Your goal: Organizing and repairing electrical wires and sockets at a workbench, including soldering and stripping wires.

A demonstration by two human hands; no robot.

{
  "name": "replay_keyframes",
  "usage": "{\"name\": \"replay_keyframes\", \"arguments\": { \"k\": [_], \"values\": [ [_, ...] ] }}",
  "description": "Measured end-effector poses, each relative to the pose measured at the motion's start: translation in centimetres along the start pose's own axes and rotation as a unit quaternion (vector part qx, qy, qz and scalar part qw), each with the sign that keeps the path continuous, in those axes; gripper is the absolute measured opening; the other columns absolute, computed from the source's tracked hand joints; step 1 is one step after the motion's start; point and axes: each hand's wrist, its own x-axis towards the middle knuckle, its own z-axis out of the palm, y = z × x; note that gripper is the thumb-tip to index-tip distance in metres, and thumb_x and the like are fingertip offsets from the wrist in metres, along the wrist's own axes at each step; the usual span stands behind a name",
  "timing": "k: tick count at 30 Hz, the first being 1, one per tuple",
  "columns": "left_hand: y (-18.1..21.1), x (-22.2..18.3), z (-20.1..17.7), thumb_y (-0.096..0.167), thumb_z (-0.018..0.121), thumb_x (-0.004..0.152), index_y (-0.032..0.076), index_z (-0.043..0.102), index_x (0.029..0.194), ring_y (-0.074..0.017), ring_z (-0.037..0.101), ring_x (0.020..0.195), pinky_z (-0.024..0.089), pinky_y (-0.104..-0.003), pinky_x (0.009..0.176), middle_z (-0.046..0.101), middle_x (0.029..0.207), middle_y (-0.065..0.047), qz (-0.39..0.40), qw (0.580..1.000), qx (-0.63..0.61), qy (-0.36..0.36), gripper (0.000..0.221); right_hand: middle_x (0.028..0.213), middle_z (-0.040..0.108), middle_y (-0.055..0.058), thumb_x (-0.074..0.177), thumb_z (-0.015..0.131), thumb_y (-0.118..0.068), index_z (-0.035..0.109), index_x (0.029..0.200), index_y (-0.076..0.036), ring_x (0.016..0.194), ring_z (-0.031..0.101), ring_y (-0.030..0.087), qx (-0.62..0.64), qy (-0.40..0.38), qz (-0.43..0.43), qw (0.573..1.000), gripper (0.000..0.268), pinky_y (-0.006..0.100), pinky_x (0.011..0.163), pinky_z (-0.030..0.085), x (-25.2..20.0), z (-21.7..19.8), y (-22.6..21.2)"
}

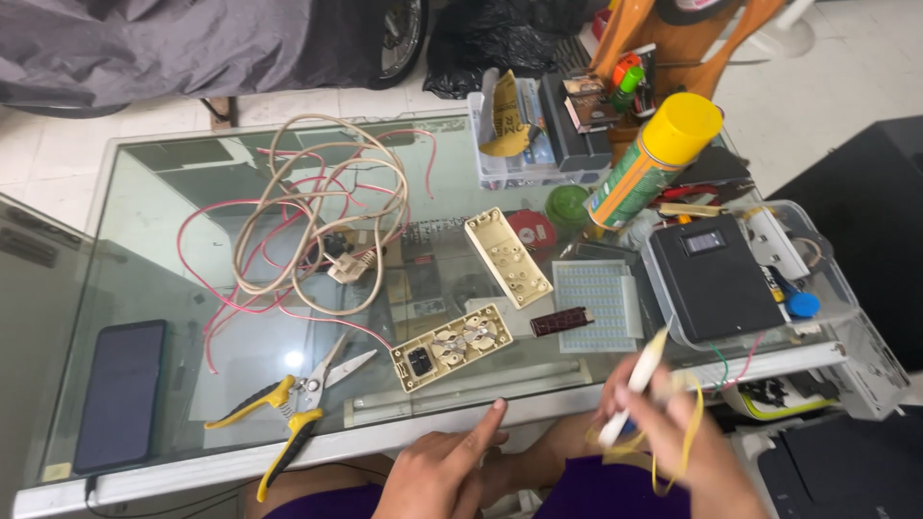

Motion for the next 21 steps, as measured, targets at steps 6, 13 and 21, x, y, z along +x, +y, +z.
{"name": "replay_keyframes", "arguments": {
  "k": [6, 13, 21],
  "values": [
    [-1.7, -2.8, 4.2, 0.015, 0.059, 0.092, 0.02, 0.042, 0.156, -0.0302, 0.071, 0.073, 0.057, -0.042, 0.062, 0.081, 0.101, -0.003, -0.035, 0.998, 0.002, -0.043, 0.067, 0.086, 0.065, 0.016, 0.1, 0.057, -0.035, 0.045, 0.128, -0.013, 0.072, 0.063, 0.037, -0.367, 0.115, 0.181, 0.905, 0.038, 0.047, 0.064, 0.046, 11.2, -0.9, -6.5],
    [-0.6, -4.4, 5.5, 0.039, 0.046, 0.11, 0.018, 0.043, 0.158, -0.0243, 0.073, 0.07, 0.056, -0.039, 0.064, 0.078, 0.087, -0.002, -0.006, 0.997, -0.063, -0.042, 0.052, 0.109, 0.07, 0.025, 0.103, 0.056, -0.026, 0.051, 0.121, -0.004, 0.095, 0.068, 0.051, -0.614, 0.03, 0.2, 0.763, 0.03, 0.061, 0.075, 0.052, 17.4, -2.6, -1.8],
    [-0.4, -4.2, 5.4, 0.035, 0.045, 0.106, 0.017, 0.057, 0.15, -0.0258, 0.071, 0.069, 0.052, -0.04, 0.057, 0.074, 0.085, -0.003, -0.015, 0.993, -0.084, -0.077, 0.049, 0.115, 0.074, 0.019, 0.075, 0.089, -0.052, 0.067, 0.115, -0.006, 0.107, 0.071, 0.038, -0.726, -0.023, 0.21, 0.654, 0.065, 0.046, 0.088, 0.056, 20.1, -4.2, -3.5]
  ]
}}
